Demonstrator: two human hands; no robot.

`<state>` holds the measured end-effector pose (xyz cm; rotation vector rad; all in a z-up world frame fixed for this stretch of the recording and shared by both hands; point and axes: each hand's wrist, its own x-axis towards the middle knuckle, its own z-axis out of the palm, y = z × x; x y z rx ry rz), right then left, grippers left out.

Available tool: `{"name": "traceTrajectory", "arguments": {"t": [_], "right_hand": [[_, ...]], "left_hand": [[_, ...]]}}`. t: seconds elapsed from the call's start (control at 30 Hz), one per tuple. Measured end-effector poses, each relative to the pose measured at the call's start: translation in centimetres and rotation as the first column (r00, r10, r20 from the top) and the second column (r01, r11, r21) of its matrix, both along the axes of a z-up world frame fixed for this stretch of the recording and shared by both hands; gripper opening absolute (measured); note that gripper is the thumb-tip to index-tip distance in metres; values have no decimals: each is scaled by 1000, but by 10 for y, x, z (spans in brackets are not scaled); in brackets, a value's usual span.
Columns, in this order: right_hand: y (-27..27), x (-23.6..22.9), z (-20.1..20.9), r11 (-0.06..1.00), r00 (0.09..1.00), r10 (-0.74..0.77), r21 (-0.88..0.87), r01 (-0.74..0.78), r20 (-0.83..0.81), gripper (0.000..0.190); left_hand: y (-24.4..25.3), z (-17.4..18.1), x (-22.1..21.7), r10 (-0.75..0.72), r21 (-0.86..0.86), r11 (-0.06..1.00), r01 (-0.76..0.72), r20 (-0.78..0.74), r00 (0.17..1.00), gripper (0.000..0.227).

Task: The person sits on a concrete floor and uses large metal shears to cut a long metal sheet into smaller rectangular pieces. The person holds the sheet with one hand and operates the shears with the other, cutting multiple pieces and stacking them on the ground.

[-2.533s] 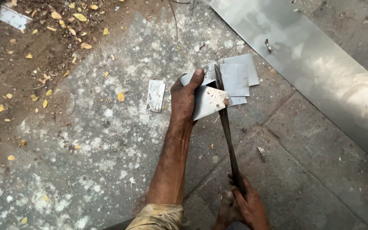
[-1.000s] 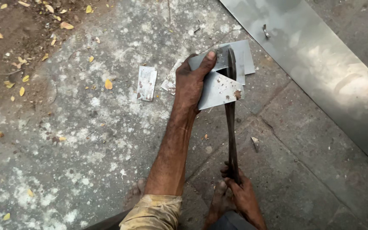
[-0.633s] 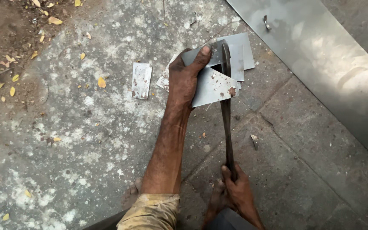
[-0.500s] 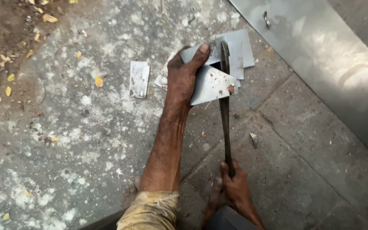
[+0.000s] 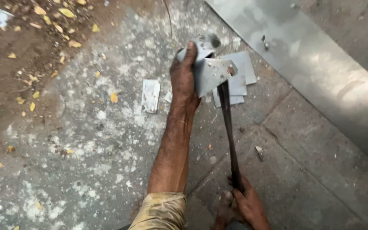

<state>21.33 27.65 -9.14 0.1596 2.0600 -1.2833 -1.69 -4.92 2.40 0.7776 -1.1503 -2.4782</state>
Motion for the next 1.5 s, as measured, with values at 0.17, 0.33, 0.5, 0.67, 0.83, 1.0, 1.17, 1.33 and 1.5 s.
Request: {"name": "traceTrajectory", "arguments": {"t": [0.17,0.33,0.5,0.67,0.83,1.0,1.17,1.33,1.5], "right_hand": [[-24,-30,31,967,925,192,224,-121,-328,52],[-30,-80,69,872,899,-414,-348,345,-146,42],[-31,-85,88,774,723,-626,-344,531,-293,31],[-27,-68,82,850,718,-523,-215,481,-459,29],[-27,-63,81,856,758,-516,-205,474,-399,28],[-18,-70,56,858,814,-503,-281,430,-290,27],[-11,-92,34,924,917,-346,-243,296,-200,37],[-45,-160,45,999,964,-36,8,40,-265,54],[-96,-252,38,906,743,230,417,71,-628,87]], "left_hand": [[21,-9,30,-43,-112,991,73,249,968,42],[118,-35,79,-273,-211,927,310,185,944,34],[134,-30,87,-538,-531,668,522,140,831,35],[149,3,92,-555,-559,495,665,386,737,54],[149,20,92,-401,-637,486,598,445,801,54],[131,11,92,-440,-542,515,664,498,747,57],[113,-7,95,-490,-418,605,677,474,731,55],[22,-29,77,-85,-550,649,526,635,768,52],[-83,-54,65,212,-743,303,596,663,719,58]]}}
